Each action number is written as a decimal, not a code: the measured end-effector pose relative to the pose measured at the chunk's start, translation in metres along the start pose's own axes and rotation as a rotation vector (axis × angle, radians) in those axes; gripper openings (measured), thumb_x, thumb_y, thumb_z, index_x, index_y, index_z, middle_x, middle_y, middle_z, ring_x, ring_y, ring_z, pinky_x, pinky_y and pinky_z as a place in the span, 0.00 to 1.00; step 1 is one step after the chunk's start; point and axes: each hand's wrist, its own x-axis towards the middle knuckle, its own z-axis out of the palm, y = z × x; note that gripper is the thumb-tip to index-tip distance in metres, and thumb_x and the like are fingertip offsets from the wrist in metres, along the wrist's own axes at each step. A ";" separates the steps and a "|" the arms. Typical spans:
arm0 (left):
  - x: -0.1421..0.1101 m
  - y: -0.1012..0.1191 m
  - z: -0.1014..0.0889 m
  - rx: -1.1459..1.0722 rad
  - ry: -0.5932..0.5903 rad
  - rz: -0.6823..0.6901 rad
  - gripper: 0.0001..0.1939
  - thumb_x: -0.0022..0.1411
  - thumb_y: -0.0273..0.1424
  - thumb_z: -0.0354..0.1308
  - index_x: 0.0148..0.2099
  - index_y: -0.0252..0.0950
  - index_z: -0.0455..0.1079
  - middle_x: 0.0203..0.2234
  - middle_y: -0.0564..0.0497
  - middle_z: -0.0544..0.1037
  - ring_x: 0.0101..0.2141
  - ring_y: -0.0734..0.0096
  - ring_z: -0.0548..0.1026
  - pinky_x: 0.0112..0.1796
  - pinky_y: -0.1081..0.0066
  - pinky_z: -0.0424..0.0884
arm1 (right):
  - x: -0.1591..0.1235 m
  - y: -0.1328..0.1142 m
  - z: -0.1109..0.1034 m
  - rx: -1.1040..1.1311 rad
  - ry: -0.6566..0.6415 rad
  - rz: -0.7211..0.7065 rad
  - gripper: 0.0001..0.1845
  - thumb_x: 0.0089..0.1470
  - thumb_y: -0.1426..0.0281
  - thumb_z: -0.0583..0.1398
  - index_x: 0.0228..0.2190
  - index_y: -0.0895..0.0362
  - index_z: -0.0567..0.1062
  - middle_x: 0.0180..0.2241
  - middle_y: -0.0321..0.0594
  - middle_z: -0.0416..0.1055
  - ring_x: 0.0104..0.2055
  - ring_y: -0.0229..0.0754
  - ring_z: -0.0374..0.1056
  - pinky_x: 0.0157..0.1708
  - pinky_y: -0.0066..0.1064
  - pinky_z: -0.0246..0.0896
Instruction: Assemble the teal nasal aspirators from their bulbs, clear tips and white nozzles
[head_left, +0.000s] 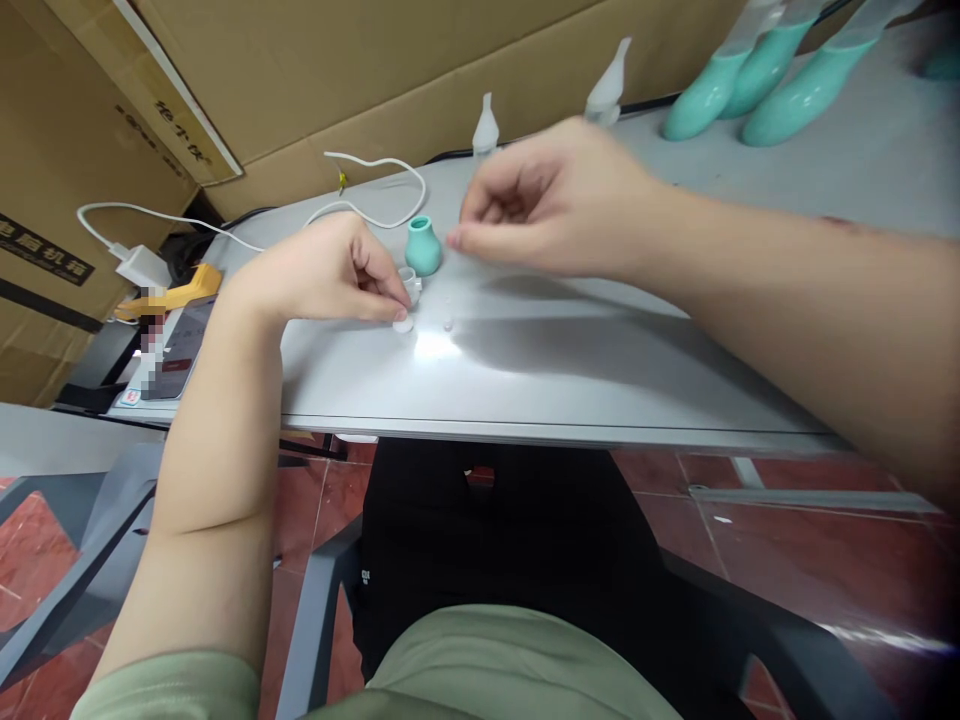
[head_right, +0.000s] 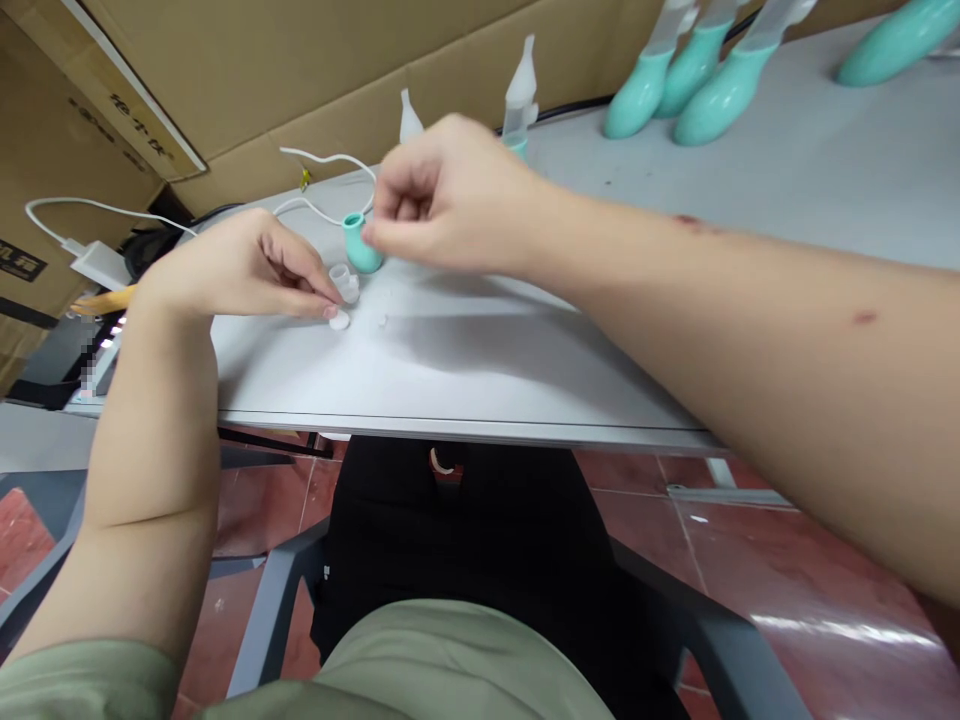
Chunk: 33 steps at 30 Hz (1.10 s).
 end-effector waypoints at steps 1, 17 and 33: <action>0.000 0.000 0.000 -0.013 0.003 0.005 0.10 0.66 0.42 0.87 0.41 0.43 0.97 0.35 0.49 0.96 0.33 0.61 0.86 0.39 0.63 0.82 | 0.002 -0.004 -0.002 0.016 0.114 0.017 0.23 0.64 0.89 0.73 0.25 0.55 0.78 0.25 0.32 0.72 0.29 0.32 0.64 0.32 0.31 0.55; -0.004 0.016 0.013 -0.157 0.285 0.035 0.25 0.61 0.58 0.92 0.37 0.44 0.91 0.23 0.48 0.82 0.31 0.58 0.82 0.33 0.58 0.78 | 0.039 0.014 0.008 0.056 0.260 0.340 0.23 0.74 0.91 0.71 0.38 0.53 0.74 0.16 0.25 0.72 0.13 0.32 0.61 0.14 0.26 0.50; 0.074 0.033 0.015 0.129 0.576 0.472 0.26 0.67 0.37 0.72 0.65 0.37 0.84 0.62 0.38 0.91 0.58 0.48 0.87 0.59 0.50 0.83 | 0.007 -0.012 -0.010 0.397 0.363 -0.218 0.27 0.84 0.85 0.63 0.31 0.54 0.75 0.26 0.28 0.73 0.23 0.25 0.70 0.21 0.17 0.61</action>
